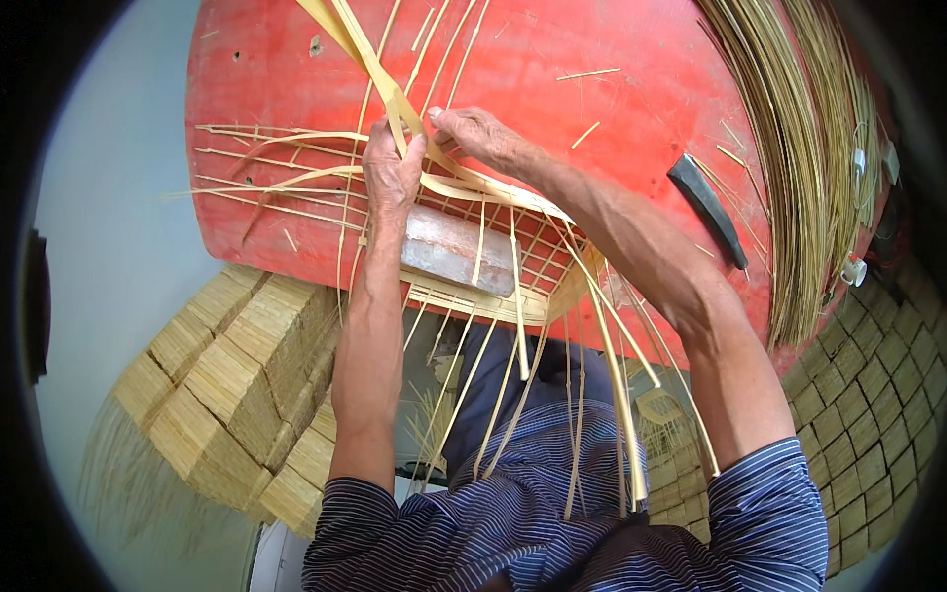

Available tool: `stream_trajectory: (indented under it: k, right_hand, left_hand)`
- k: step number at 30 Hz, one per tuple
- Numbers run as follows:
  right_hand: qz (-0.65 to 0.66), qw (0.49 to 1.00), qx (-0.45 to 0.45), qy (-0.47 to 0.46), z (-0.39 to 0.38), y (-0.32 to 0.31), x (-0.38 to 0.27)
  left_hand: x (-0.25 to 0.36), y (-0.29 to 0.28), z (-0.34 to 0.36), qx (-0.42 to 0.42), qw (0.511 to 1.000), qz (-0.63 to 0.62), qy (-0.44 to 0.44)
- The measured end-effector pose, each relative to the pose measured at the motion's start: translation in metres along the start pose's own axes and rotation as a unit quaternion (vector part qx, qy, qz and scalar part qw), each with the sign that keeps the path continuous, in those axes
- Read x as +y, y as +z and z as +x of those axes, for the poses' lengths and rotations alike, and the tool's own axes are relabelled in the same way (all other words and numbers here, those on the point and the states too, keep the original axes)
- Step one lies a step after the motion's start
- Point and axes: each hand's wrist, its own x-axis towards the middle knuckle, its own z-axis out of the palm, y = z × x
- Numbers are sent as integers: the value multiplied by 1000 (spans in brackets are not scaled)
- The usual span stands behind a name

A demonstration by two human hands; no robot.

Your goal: The person weaves thin bamboo strips into a basket frame on a red work surface. They interlace the strips by hand, periodically adjusting the frame and using a small white block to press the weave tight.

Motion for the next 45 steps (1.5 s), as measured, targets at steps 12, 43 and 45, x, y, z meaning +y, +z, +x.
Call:
stream_trajectory:
  k: [12,43,45]
  right_hand:
    - [-211,972,-100,-29,-29,-33,4]
    - [-205,977,-53,-8,-29,-22,16]
    - [-234,966,-99,-41,-33,-13,6]
  left_hand:
    - [23,-15,-36,-94,993,34,67]
    - [29,-62,-1,-241,895,375,-8]
    - [20,-59,3,-255,896,257,-259]
